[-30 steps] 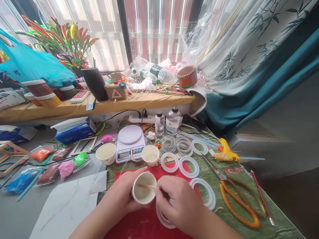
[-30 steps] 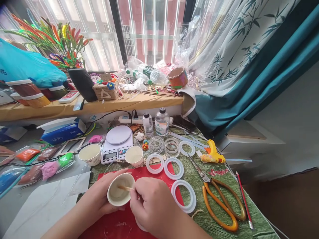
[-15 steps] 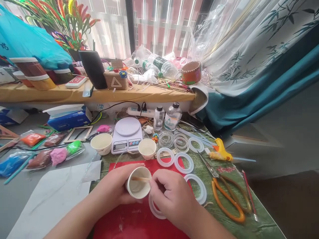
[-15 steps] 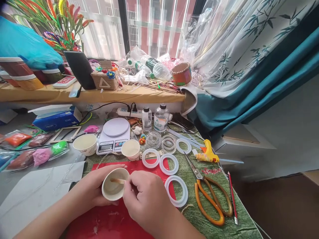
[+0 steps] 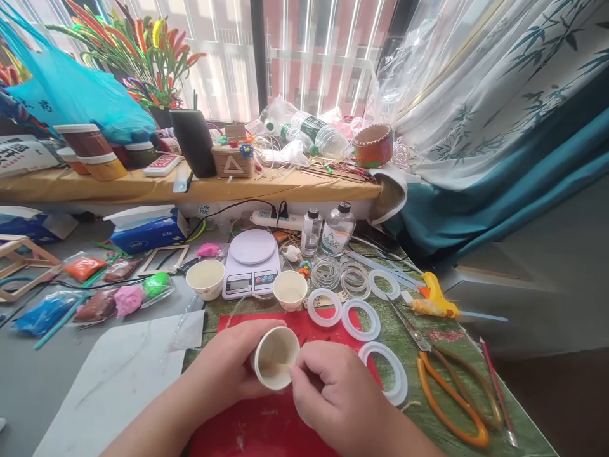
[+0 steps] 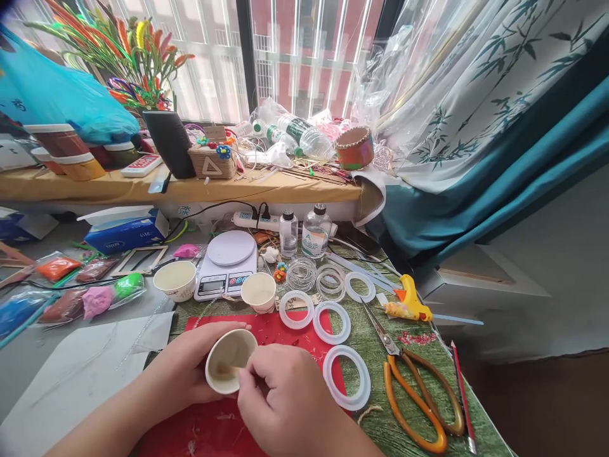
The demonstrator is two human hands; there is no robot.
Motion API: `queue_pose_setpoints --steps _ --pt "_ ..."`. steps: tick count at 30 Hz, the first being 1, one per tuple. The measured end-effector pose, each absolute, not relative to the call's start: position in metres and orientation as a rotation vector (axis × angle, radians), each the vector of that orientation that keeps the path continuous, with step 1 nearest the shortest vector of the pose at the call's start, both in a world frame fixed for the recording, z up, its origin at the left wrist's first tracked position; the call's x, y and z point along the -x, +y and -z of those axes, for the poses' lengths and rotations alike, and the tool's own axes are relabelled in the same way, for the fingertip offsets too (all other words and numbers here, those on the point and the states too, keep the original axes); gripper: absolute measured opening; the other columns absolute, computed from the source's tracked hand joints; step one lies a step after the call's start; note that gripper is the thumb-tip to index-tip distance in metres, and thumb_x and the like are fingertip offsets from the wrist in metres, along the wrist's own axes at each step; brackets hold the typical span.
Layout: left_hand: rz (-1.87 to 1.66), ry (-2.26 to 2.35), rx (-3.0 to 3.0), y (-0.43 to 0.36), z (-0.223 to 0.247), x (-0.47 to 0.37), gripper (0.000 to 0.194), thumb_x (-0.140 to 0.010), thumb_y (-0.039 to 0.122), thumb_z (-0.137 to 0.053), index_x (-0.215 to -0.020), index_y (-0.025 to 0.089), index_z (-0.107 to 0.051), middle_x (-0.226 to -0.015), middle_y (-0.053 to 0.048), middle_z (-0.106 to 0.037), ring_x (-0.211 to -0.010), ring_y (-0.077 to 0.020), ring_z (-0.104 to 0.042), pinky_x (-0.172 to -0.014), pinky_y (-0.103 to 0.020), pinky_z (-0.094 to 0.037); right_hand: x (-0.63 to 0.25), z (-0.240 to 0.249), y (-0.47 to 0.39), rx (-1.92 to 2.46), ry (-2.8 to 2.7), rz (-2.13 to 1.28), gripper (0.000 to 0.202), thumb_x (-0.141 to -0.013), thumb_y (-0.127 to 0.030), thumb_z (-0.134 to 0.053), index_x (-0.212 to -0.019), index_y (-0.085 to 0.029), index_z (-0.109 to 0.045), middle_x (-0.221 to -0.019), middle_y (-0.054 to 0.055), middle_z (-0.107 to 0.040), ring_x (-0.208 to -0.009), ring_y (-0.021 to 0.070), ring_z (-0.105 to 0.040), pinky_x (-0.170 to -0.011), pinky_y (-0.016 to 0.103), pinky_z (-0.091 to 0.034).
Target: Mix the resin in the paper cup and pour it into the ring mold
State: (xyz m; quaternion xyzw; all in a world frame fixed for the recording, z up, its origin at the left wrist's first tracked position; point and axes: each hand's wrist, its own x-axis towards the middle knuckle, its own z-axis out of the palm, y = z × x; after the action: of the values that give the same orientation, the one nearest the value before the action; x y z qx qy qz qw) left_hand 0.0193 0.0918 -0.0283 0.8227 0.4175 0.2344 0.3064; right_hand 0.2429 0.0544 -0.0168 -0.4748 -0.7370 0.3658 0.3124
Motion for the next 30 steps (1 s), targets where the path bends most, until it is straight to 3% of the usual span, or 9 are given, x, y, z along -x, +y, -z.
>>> queue_pose_setpoints --steps 7,11,17,20,25,30 --pt "-0.738 1.128 -2.181 0.089 0.046 -0.014 0.057 -0.084 0.031 -0.084 -0.137 0.036 -0.063 -0.134 -0.003 -0.076 -0.121 -0.0282 -0.072 -0.104 -0.039 -0.057 -0.25 0.02 0.057 1.284 -1.884 -0.895 0.033 -0.103 -0.029 -0.049 -0.071 -0.022 -0.044 -0.067 -0.003 -0.053 -0.063 0.0131 -0.048 -0.06 0.029 -0.032" --pt "-0.752 1.119 -2.183 0.088 0.05 -0.017 0.059 -0.084 0.027 -0.084 -0.138 0.036 -0.061 -0.135 -0.003 -0.075 -0.122 -0.0269 -0.072 -0.103 -0.037 -0.058 -0.249 0.023 0.058 1.119 -2.045 -0.911 0.029 -0.1 -0.026 -0.049 -0.071 -0.022 -0.046 -0.066 -0.003 -0.056 -0.061 0.0132 -0.051 -0.059 0.029 -0.032" --pt "-0.84 1.019 -2.253 0.089 0.04 -0.01 0.061 -0.086 0.021 -0.082 -0.142 0.033 -0.059 -0.137 -0.007 -0.072 -0.123 -0.024 -0.071 -0.103 -0.031 -0.058 -0.251 0.03 0.058 1.309 -1.832 -0.942 0.037 -0.109 -0.041 -0.047 -0.078 -0.023 -0.055 -0.072 -0.001 -0.059 -0.066 0.0149 -0.054 -0.063 0.027 -0.039" --pt "-0.868 1.128 -2.244 0.091 0.036 -0.002 0.057 -0.085 0.025 -0.082 -0.138 0.032 -0.062 -0.134 -0.005 -0.075 -0.12 -0.0254 -0.073 -0.105 -0.034 -0.058 -0.252 0.029 0.057 1.293 -1.822 -0.993 0.039 -0.111 -0.042 -0.044 -0.08 -0.023 -0.056 -0.07 -0.002 -0.057 -0.065 0.0148 -0.053 -0.062 0.027 -0.04" --pt "-0.915 1.418 -2.027 0.091 0.039 0.001 0.073 -0.082 0.035 -0.084 -0.148 0.03 -0.054 -0.145 -0.008 -0.071 -0.13 -0.0315 -0.07 -0.108 -0.043 -0.059 -0.248 0.026 0.054 1.258 -1.814 -0.968 0.036 -0.111 -0.038 -0.044 -0.08 -0.023 -0.056 -0.069 -0.002 -0.057 -0.063 0.0142 -0.053 -0.061 0.027 -0.039" --pt "-0.849 1.32 -2.011 0.089 0.043 -0.008 0.058 -0.08 0.034 -0.085 -0.133 0.031 -0.062 -0.135 -0.005 -0.075 -0.122 -0.0296 -0.073 -0.103 -0.042 -0.059 -0.244 0.028 0.055 1.269 -1.867 -0.895 0.033 -0.108 -0.032 -0.048 -0.077 -0.022 -0.056 -0.071 -0.001 -0.06 -0.065 0.0147 -0.056 -0.062 0.027 -0.04"
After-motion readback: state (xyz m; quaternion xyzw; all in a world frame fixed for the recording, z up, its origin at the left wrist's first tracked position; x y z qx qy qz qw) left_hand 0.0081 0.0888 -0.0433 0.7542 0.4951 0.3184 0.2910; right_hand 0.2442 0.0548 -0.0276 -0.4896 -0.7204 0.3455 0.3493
